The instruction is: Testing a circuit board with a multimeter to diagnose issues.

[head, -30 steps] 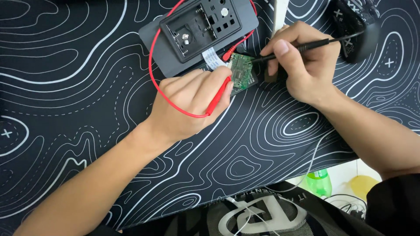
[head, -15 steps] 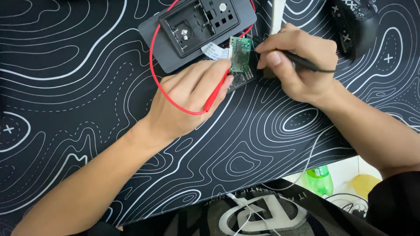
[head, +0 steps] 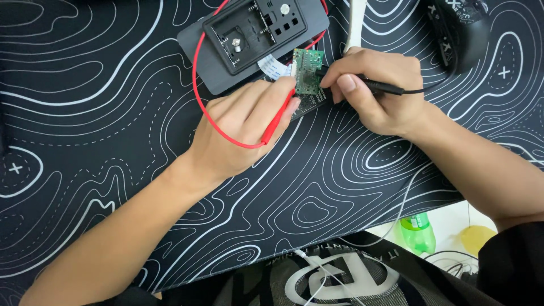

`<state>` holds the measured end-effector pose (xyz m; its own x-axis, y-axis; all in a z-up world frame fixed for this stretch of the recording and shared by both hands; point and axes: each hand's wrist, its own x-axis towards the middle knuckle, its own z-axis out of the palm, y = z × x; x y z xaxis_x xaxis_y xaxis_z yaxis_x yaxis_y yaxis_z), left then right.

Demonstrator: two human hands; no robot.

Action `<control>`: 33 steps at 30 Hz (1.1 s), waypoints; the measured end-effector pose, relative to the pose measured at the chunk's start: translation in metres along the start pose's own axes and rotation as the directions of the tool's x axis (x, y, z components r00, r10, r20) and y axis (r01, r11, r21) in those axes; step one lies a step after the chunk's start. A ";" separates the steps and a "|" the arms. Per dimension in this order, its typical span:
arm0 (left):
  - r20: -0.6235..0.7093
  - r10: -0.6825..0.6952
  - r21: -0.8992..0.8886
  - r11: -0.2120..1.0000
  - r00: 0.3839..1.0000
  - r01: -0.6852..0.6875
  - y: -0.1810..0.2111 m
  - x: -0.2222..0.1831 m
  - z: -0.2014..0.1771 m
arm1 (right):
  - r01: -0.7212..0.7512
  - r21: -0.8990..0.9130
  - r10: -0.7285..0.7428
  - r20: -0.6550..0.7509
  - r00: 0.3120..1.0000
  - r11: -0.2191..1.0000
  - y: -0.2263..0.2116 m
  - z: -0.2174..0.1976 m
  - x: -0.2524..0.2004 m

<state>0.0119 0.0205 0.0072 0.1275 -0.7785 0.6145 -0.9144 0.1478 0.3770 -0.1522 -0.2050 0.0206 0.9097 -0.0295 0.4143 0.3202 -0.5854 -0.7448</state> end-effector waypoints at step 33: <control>-0.014 -0.022 0.070 0.997 1.000 0.023 0.007 0.004 0.004 | -0.006 -0.038 0.005 -0.008 1.000 0.999 0.000 0.003 0.003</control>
<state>0.0042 0.0158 0.0100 0.1532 -0.7727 0.6160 -0.9359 0.0866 0.3414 -0.1484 -0.2025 0.0198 0.9092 -0.0392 0.4146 0.3047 -0.6158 -0.7265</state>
